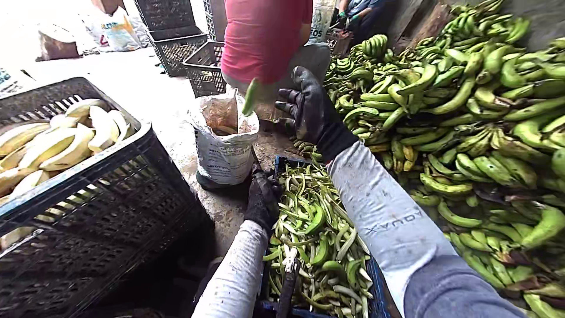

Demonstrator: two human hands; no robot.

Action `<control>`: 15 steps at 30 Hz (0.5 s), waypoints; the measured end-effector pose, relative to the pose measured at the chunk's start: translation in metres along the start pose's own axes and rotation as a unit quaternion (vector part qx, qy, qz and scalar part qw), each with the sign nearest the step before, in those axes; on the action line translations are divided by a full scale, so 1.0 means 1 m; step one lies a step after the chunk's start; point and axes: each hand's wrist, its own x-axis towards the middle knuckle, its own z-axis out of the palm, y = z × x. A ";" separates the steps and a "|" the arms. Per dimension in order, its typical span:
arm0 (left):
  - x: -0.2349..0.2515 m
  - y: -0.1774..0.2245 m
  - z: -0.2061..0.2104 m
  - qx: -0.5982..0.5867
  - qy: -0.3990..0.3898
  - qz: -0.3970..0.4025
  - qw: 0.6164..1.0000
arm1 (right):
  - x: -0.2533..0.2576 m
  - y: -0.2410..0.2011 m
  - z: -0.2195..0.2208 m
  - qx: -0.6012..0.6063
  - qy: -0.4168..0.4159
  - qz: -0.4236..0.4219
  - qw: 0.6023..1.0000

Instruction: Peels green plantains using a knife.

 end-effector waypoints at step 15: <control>-0.075 -0.052 0.005 0.257 -0.208 -0.047 0.943 | -0.173 0.098 -0.173 0.196 0.182 -0.015 0.963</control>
